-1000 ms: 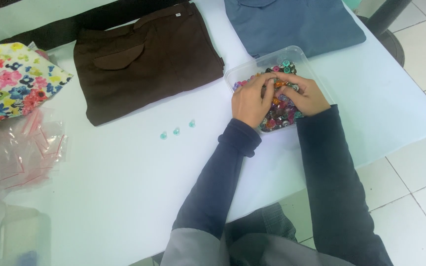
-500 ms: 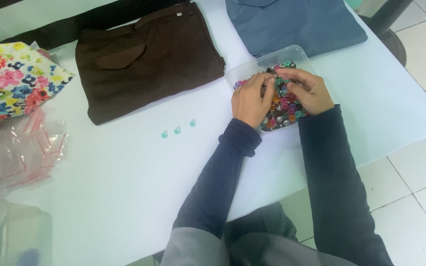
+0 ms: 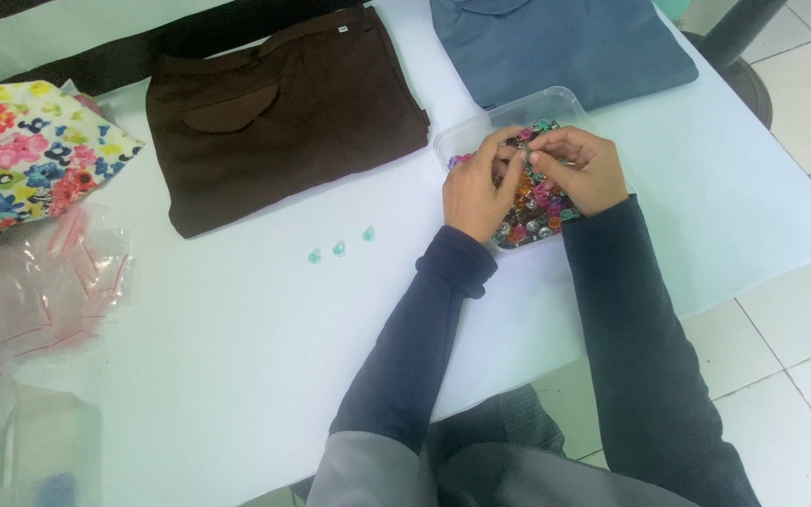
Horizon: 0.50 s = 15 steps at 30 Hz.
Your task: Selecting specific buttons from a container, arranging them on a table, and then placing them into a small plastic bag.
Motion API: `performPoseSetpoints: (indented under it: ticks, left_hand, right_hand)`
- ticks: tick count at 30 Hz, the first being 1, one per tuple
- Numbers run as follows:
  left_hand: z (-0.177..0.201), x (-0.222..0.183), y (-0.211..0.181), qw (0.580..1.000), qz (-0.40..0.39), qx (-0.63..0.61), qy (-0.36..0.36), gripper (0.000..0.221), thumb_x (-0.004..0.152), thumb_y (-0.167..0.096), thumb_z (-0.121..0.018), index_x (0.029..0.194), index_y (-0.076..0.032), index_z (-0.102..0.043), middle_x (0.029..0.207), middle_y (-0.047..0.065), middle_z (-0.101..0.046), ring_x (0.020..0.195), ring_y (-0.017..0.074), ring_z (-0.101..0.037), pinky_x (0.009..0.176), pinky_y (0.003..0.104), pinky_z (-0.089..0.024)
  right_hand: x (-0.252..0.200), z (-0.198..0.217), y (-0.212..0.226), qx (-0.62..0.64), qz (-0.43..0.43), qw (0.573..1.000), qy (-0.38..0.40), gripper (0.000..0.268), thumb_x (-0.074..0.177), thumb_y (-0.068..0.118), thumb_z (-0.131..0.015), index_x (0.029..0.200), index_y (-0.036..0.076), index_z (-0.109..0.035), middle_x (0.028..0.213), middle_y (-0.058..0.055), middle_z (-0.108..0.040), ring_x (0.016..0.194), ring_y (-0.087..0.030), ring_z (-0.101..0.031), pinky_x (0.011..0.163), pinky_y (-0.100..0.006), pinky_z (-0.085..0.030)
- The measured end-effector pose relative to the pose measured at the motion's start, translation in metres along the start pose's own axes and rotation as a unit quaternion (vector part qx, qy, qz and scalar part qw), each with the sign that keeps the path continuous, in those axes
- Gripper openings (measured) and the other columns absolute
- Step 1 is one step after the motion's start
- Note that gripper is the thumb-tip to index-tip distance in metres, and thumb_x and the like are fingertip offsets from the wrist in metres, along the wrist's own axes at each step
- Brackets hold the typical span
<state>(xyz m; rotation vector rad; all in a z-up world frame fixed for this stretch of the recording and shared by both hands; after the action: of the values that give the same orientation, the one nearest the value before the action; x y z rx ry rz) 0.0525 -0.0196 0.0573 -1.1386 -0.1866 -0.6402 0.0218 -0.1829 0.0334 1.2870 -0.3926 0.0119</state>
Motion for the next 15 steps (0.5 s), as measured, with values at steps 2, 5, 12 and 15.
performPoseSetpoints:
  ticks: [2,5,12,15]
  left_hand:
    - [-0.001,0.0,0.006,0.999,0.001,-0.026,-0.02,0.023,0.106,-0.029,-0.059,0.125,-0.018,-0.062,0.099,0.002,-0.076,0.088,0.0211,-0.074,0.088,0.038,-0.053]
    - [0.003,0.0,0.012,0.996,0.005,-0.074,-0.047,0.018,0.105,-0.03,-0.062,0.118,-0.019,-0.064,0.1,0.0,-0.076,0.086,0.0184,-0.073,0.086,0.035,-0.055]
    - [0.049,-0.017,0.015,0.988,-0.038,-0.103,-0.105,0.011,0.102,-0.025,-0.065,0.113,-0.021,-0.065,0.095,-0.005,-0.072,0.082,0.0141,-0.068,0.08,0.031,-0.053]
    - [0.085,-0.032,0.015,0.988,-0.063,-0.079,-0.115,0.011,0.101,-0.019,-0.066,0.112,-0.018,-0.067,0.091,-0.002,-0.071,0.081,0.0166,-0.068,0.077,0.031,-0.052]
  right_hand:
    - [-0.001,-0.004,0.011,0.004,0.005,1.0,-0.005,0.018,0.1,0.003,-0.073,0.117,-0.001,-0.07,0.105,-0.017,-0.073,0.094,-0.02,-0.071,0.065,-0.026,-0.061]
    - [0.002,-0.012,0.02,0.015,0.011,1.0,-0.014,0.016,0.1,0.004,-0.074,0.116,0.0,-0.07,0.103,-0.015,-0.073,0.093,-0.018,-0.071,0.067,-0.025,-0.061]
    - [-0.008,-0.059,0.053,0.034,0.035,0.999,-0.002,0.012,0.101,0.003,-0.069,0.113,0.001,-0.07,0.101,-0.013,-0.073,0.091,-0.016,-0.07,0.07,-0.025,-0.06]
    - [-0.018,-0.093,0.08,0.023,0.062,0.998,0.016,0.014,0.1,0.0,-0.068,0.114,-0.002,-0.069,0.098,-0.015,-0.073,0.089,-0.018,-0.07,0.071,-0.031,-0.061]
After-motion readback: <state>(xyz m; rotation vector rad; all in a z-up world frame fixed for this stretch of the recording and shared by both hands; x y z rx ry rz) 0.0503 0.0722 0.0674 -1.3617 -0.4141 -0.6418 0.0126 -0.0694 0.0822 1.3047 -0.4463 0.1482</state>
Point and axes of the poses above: each hand's wrist, its own x-axis towards the middle knuckle, its own z-axis out of the back of the hand, y = z × x, the point moved 8 cm from there along x, towards the middle knuckle
